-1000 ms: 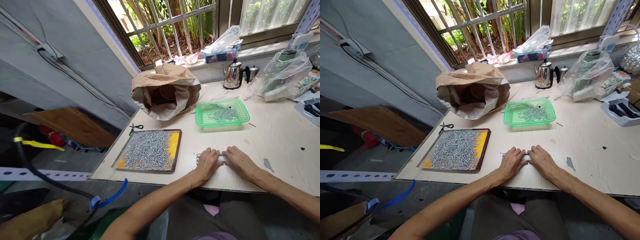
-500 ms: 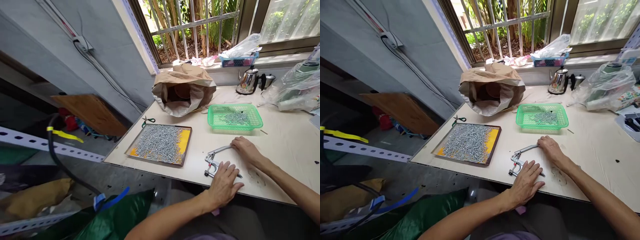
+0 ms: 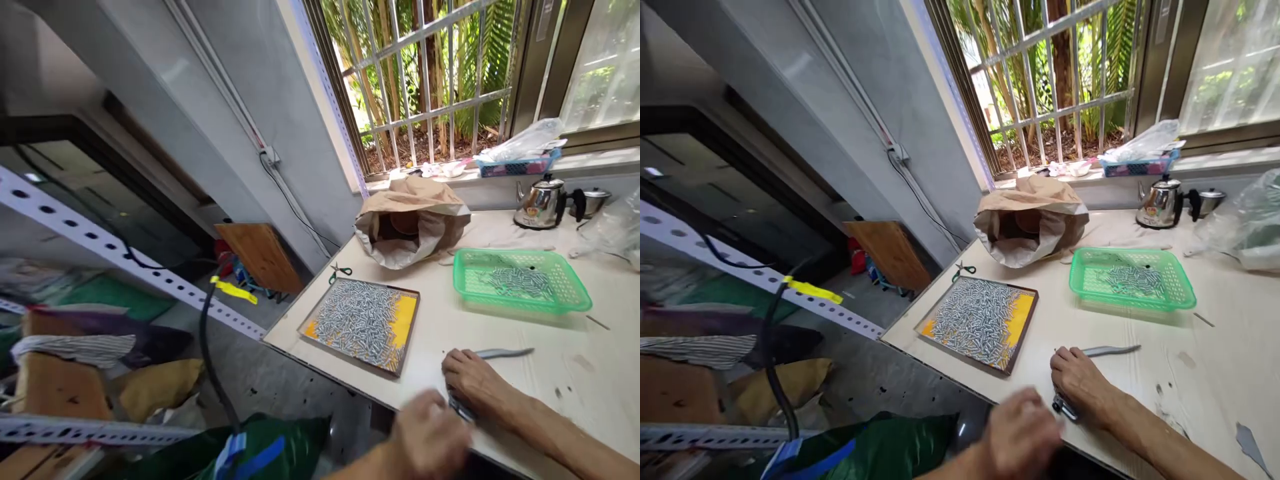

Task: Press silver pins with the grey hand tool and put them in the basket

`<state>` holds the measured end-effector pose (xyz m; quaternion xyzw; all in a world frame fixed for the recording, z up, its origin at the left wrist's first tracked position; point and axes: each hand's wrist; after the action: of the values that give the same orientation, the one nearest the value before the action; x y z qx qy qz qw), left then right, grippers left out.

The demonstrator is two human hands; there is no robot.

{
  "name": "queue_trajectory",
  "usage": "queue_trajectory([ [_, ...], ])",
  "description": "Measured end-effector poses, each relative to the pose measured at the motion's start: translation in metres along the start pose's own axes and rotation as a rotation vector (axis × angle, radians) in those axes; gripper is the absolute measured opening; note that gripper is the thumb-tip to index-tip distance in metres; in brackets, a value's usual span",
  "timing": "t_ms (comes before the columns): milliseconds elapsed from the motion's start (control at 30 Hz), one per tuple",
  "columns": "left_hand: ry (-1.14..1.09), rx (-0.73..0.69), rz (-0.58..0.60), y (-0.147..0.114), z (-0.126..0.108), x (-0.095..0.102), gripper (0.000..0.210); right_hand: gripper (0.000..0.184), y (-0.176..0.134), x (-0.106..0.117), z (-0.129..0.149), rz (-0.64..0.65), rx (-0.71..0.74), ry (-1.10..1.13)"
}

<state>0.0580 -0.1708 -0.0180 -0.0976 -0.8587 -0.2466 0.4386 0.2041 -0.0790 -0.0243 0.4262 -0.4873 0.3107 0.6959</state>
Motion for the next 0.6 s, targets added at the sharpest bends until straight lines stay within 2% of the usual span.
queue_trajectory([
  [33,0.064,0.015,-0.066,0.007,0.017,0.02,0.031,0.015,0.002,0.001,0.0,-0.055,-0.02,0.077],
  [100,0.343,0.138,-0.249,0.026,0.05,0.058,0.03,0.016,0.007,0.013,-0.001,-0.196,-0.072,0.246],
  [133,0.432,0.173,-0.275,0.037,0.065,0.072,0.027,0.017,0.01,0.023,-0.004,-0.287,-0.104,0.304],
  [200,0.554,0.224,-0.189,0.058,0.09,0.088,0.022,0.019,0.013,0.051,-0.017,-0.492,-0.188,0.294],
  [300,0.66,0.223,0.055,0.082,0.115,0.089,0.021,0.023,0.011,0.094,-0.056,-0.661,-0.316,-0.02],
  [367,0.7,0.186,0.179,0.092,0.124,0.084,0.021,0.035,0.002,0.113,-0.082,-0.621,-0.421,-0.26],
  [433,0.706,0.15,0.235,0.098,0.13,0.078,0.022,0.047,-0.014,0.117,-0.095,-0.561,-0.492,-0.389],
  [500,0.689,0.131,0.246,0.102,0.134,0.073,0.021,0.049,-0.034,0.107,-0.089,-0.486,-0.488,-0.335],
  [600,0.658,0.127,0.243,0.107,0.138,0.07,0.02,0.035,-0.066,0.078,-0.052,-0.285,-0.391,-0.042],
])
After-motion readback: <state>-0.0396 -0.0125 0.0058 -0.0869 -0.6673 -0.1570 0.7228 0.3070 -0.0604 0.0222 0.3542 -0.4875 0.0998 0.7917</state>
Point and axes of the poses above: each hand's wrist, its own y-axis towards the middle knuckle, its own x-axis out of the back of the hand, z = x × y, and after that the axes turned 4 degrees about -z, right-handed
